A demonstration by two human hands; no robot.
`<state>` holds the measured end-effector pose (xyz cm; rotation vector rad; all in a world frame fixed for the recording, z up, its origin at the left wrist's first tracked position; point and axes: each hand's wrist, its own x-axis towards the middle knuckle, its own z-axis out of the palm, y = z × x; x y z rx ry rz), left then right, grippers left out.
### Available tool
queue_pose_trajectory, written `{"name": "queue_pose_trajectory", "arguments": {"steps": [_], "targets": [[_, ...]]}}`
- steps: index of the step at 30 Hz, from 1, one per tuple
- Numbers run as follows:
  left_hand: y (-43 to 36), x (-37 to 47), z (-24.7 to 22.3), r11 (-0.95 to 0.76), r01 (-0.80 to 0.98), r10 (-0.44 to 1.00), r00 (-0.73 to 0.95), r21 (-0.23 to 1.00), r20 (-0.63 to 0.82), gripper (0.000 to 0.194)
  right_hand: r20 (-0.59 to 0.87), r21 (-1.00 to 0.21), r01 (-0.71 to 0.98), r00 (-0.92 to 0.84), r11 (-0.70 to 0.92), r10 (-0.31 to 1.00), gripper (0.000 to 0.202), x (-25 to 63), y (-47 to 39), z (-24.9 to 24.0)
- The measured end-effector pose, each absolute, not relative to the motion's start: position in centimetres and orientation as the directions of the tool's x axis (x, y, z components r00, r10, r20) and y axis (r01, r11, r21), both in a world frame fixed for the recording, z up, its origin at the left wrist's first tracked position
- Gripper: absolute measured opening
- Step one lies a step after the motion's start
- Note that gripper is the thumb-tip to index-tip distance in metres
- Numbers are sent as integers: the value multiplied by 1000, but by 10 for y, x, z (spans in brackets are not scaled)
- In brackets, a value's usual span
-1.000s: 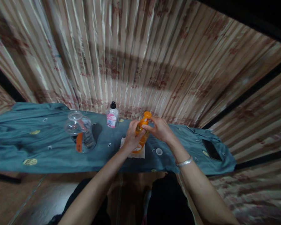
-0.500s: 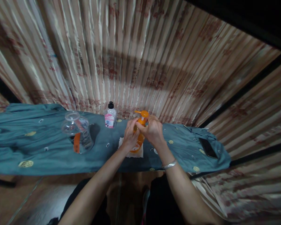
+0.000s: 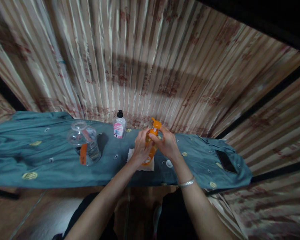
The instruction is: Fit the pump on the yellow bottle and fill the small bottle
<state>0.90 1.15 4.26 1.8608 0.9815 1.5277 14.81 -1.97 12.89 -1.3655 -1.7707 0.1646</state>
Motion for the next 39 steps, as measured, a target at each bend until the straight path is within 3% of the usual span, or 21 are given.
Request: {"name": "queue_pose_trajectory", "arguments": {"steps": [3,6,8,11,15,20,25,28,34,39], "targets": [[13,7,43,-600,186,799,106,778,591,71,595,-565,771,134,294,792,21,136,-18,118],[14,5,43,-598,180,801,108,781,589,74,610,-555,789,171,263,774,24,133,-17,113],[14,4,45,-590,181,807,109,787,580,71,574,-566,769,111,295,811,28,138,-17,116],[12,5,47,-576,185,817,109,796,566,63,471,-616,665,-117,421,874,34,154,-18,128],[9,8,49,-563,192,826,104,804,554,55,413,-621,603,-292,501,863,23,170,-19,143],[9,8,47,-571,195,820,108,797,561,67,505,-532,761,-68,372,860,19,154,-20,137],[11,5,45,-589,198,808,111,784,579,75,623,-509,827,164,237,765,23,130,-20,120],[12,5,46,-591,199,806,112,782,581,70,603,-508,814,102,282,791,28,135,-21,123],[9,8,49,-567,215,822,101,795,560,50,420,-584,663,-247,468,873,24,163,-25,147],[10,8,46,-572,215,820,100,792,564,52,426,-572,759,-49,311,904,19,155,-24,143]]}}
